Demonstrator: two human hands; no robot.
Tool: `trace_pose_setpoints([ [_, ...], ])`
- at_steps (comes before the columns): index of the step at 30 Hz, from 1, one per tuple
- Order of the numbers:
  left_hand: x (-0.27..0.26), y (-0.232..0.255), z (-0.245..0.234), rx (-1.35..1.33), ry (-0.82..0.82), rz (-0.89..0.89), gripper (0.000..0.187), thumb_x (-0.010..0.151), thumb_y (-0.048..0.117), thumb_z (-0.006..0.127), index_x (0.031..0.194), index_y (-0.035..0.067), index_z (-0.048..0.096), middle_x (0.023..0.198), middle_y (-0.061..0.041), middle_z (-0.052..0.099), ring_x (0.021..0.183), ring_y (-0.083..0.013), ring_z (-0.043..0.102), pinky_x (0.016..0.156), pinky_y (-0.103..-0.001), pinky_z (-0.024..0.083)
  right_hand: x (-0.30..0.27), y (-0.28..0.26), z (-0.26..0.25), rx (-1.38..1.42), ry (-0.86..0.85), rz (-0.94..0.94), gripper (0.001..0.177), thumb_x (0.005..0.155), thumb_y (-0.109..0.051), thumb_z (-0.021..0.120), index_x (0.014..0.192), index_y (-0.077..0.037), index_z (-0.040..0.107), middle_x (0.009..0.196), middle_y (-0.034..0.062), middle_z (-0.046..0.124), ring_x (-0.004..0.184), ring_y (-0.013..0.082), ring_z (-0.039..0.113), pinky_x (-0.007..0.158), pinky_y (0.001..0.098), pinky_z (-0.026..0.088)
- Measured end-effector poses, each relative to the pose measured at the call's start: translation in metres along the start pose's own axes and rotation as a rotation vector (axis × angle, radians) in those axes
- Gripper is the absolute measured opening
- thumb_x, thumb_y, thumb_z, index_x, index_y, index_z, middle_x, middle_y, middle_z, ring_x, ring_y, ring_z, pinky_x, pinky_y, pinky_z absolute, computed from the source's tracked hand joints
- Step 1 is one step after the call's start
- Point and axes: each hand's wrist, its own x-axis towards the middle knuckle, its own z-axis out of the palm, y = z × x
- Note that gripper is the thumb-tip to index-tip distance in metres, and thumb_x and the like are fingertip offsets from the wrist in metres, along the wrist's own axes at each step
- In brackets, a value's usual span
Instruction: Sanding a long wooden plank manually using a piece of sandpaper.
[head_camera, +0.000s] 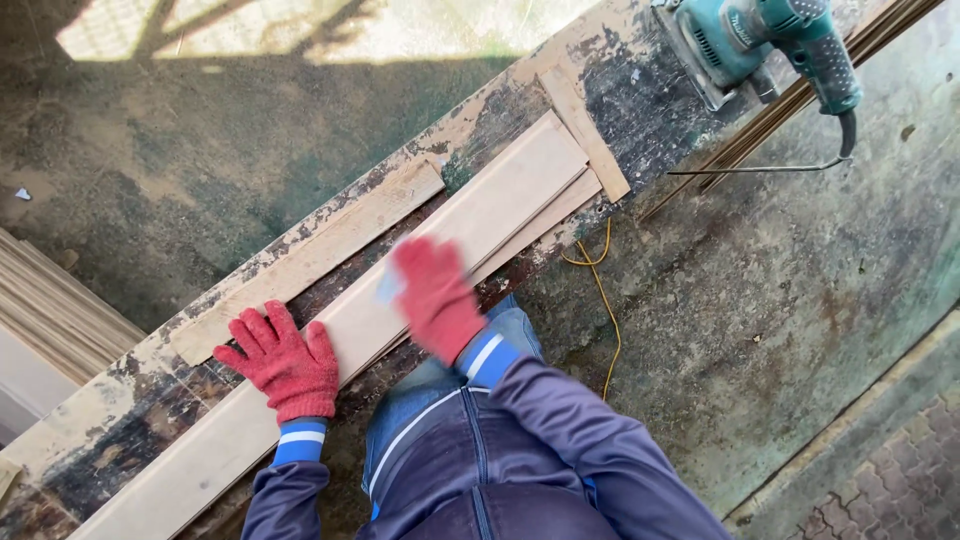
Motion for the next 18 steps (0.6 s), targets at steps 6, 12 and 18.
trace_pose_setpoints([
  [6, -0.001, -0.001, 0.003, -0.022, -0.018, -0.019, 0.076, 0.102, 0.052, 0.05, 0.156, -0.001, 0.055, 0.157, -0.037, 0.049, 0.152, -0.0508, 0.035, 0.122, -0.068, 0.011, -0.007, 0.071, 0.102, -0.226, 0.279, -0.226, 0.074, 0.103, -0.051, 0.036, 0.167, -0.019, 0.015, 0.174, 0.0015, 0.012, 0.16, 0.0244, 0.008, 0.126, 0.0578, -0.005],
  [12, 0.0, -0.002, 0.006, -0.011, -0.007, -0.031, 0.075, 0.1, 0.053, 0.053, 0.155, 0.003, 0.057, 0.158, -0.034, 0.05, 0.153, -0.0484, 0.034, 0.124, -0.068, 0.011, 0.012, 0.13, 0.008, 0.096, 0.069, 0.395, 0.057, 0.109, -0.046, 0.033, 0.163, -0.029, 0.025, 0.171, 0.0012, 0.018, 0.158, 0.0231, 0.012, 0.125, 0.0516, -0.01],
  [18, 0.001, 0.0, -0.001, 0.012, -0.021, -0.026, 0.075, 0.099, 0.053, 0.053, 0.154, 0.002, 0.059, 0.155, -0.034, 0.052, 0.151, -0.0486, 0.038, 0.124, -0.066, 0.013, -0.028, 0.039, 0.087, -0.225, 0.063, -0.154, 0.058, 0.107, -0.054, 0.021, 0.158, -0.029, 0.034, 0.168, 0.0022, 0.03, 0.157, 0.0242, 0.02, 0.125, 0.0624, -0.001],
])
